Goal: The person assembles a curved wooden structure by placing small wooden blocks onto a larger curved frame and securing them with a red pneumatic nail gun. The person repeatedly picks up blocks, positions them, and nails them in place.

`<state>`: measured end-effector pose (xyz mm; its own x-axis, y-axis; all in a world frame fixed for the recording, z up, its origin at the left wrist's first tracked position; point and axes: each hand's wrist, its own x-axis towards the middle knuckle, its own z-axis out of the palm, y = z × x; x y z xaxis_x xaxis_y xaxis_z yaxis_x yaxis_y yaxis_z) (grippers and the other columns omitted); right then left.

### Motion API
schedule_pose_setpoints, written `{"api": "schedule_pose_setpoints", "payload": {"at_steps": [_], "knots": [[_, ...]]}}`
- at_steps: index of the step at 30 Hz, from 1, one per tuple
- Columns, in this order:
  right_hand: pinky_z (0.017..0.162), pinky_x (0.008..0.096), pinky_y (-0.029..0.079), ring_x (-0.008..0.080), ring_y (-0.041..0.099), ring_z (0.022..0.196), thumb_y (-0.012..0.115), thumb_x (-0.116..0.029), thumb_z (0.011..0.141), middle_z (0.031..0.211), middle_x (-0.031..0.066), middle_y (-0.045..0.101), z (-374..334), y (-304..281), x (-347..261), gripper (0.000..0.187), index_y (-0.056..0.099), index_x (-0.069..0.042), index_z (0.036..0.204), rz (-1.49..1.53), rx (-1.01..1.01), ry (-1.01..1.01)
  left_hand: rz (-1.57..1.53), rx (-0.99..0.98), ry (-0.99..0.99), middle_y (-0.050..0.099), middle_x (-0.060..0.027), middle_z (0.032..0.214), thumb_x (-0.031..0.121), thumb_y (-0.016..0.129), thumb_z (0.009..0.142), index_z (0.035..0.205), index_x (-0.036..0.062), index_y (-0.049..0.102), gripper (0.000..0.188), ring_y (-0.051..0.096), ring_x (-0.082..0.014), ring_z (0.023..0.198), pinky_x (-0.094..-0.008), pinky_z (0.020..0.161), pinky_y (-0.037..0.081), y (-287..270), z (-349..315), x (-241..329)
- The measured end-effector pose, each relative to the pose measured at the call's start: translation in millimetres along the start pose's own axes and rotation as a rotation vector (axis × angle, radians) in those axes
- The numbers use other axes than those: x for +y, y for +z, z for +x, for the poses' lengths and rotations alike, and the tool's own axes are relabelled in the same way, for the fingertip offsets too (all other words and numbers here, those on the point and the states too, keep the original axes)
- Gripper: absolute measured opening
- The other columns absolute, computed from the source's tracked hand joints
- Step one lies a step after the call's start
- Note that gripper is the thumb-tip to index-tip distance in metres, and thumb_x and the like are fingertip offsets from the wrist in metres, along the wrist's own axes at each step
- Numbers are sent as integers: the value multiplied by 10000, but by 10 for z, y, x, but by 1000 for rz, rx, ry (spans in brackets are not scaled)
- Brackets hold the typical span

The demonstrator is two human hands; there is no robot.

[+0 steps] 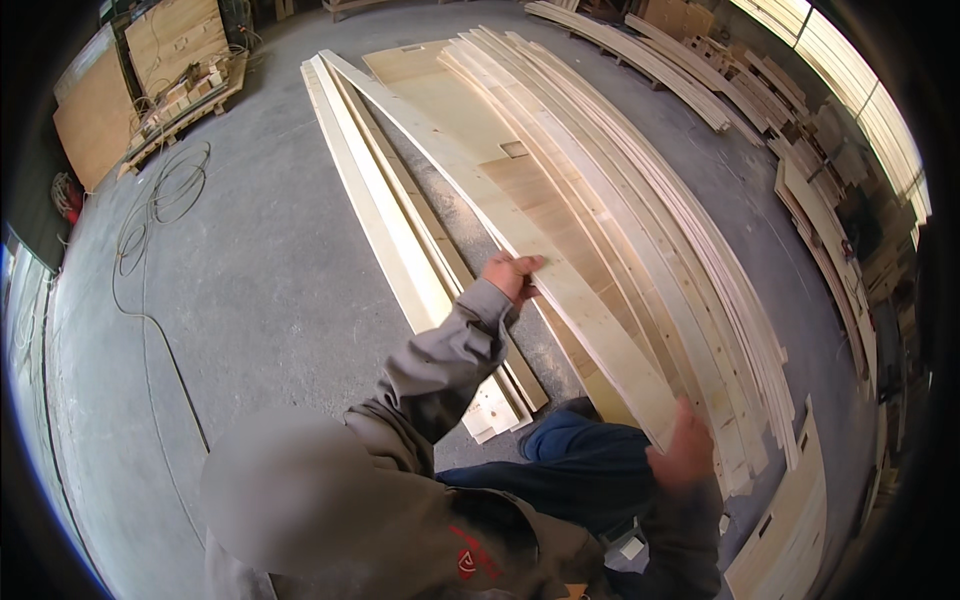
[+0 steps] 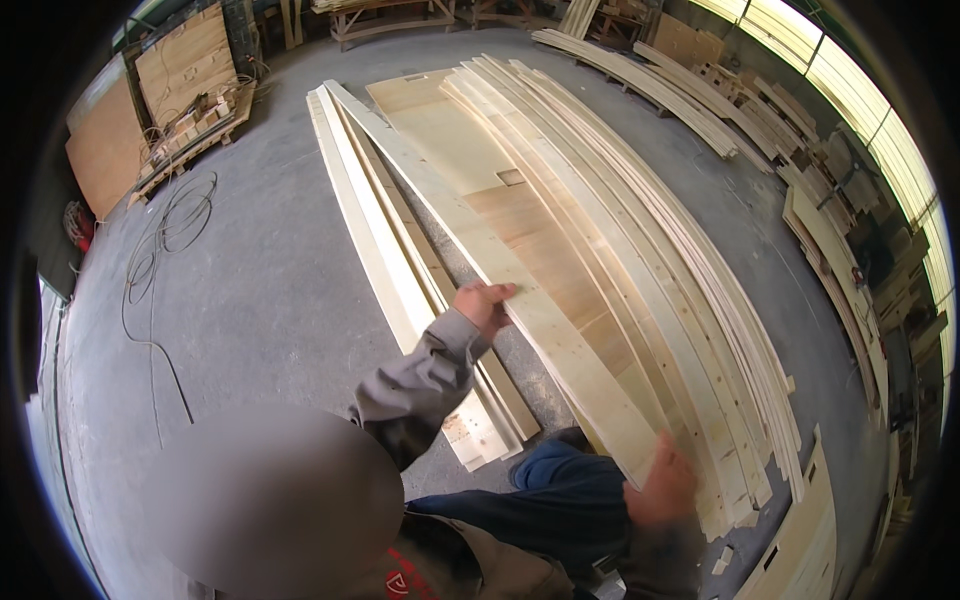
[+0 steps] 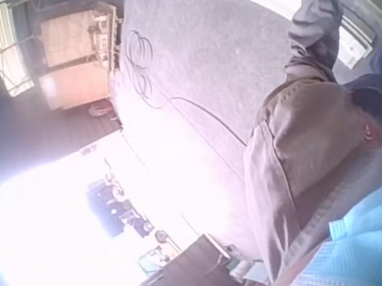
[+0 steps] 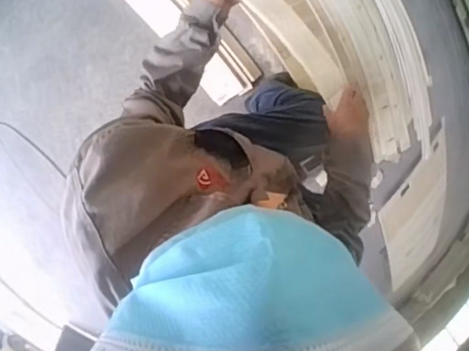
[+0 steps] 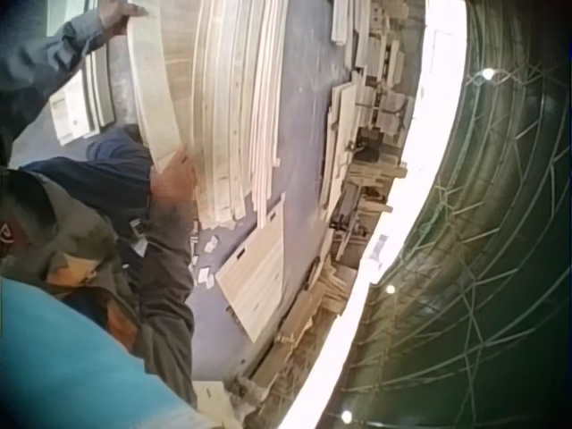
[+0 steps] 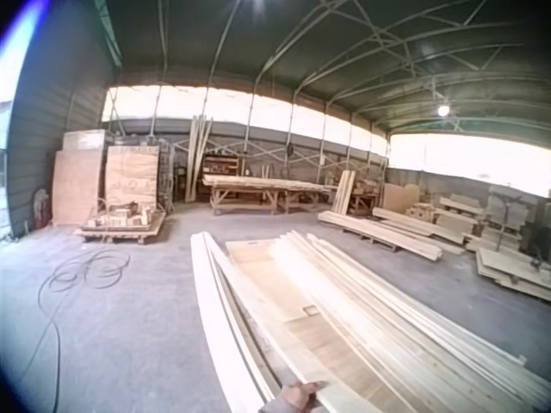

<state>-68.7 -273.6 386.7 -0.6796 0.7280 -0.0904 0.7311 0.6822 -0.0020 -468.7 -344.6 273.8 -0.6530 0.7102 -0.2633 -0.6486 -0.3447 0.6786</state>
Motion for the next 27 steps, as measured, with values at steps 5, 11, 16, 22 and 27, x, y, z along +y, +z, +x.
{"api": "schedule_pose_setpoints", "payload": {"at_steps": [5, 11, 16, 22, 27], "knots": [[1032, 530, 470, 398, 589, 1233, 884, -358, 798, 1319, 204, 589, 380, -153, -1059, 1033, 314, -66, 1608, -44, -88, 35, -107, 66, -40, 665, -279, 1281, 25, 564, 1032, 1288, -181, 536, 330, 678, -414, 1192, -510, 1111, 554, -783, 503, 376], [1004, 515, 511, 368, 595, 1243, 858, -434, 839, 1346, 184, 586, 471, -113, -1508, 1000, 331, -70, 1608, -125, -209, 50, -177, 162, -87, 724, -210, 1131, 86, 618, 1034, 1236, -99, 600, 274, 745, -375, 1020, -543, 926, 636, -1224, 708, 317], [1000, 508, 534, 390, 603, 1248, 870, -391, 826, 1354, 217, 571, 437, -99, -1720, 990, 329, -56, 1585, -50, -255, 44, -153, 129, -98, 709, -117, 912, 426, 737, 993, 1172, -25, 624, 499, 721, -309, 799, -486, 752, 635, -1481, 335, -7], [967, 517, 552, 416, 660, 1166, 885, -381, 809, 1274, 225, 638, 586, 269, -1658, 922, 398, -57, 1522, -49, -196, 36, -16, 19, -346, 649, -145, 1081, 495, 765, 964, 1513, 78, 524, 730, 623, -280, 827, -500, 753, 572, -766, -741, -777], [1150, 658, 314, 407, 517, 1374, 870, -441, 838, 1419, 215, 598, 652, 295, -1719, 1027, 314, -132, 1645, 64, 2, -127, 35, 275, -284, 772, -86, 985, 307, 646, 1074, 1174, 65, 713, 270, 738, -253, 853, -419, 763, 616, -788, -491, -555]]}}
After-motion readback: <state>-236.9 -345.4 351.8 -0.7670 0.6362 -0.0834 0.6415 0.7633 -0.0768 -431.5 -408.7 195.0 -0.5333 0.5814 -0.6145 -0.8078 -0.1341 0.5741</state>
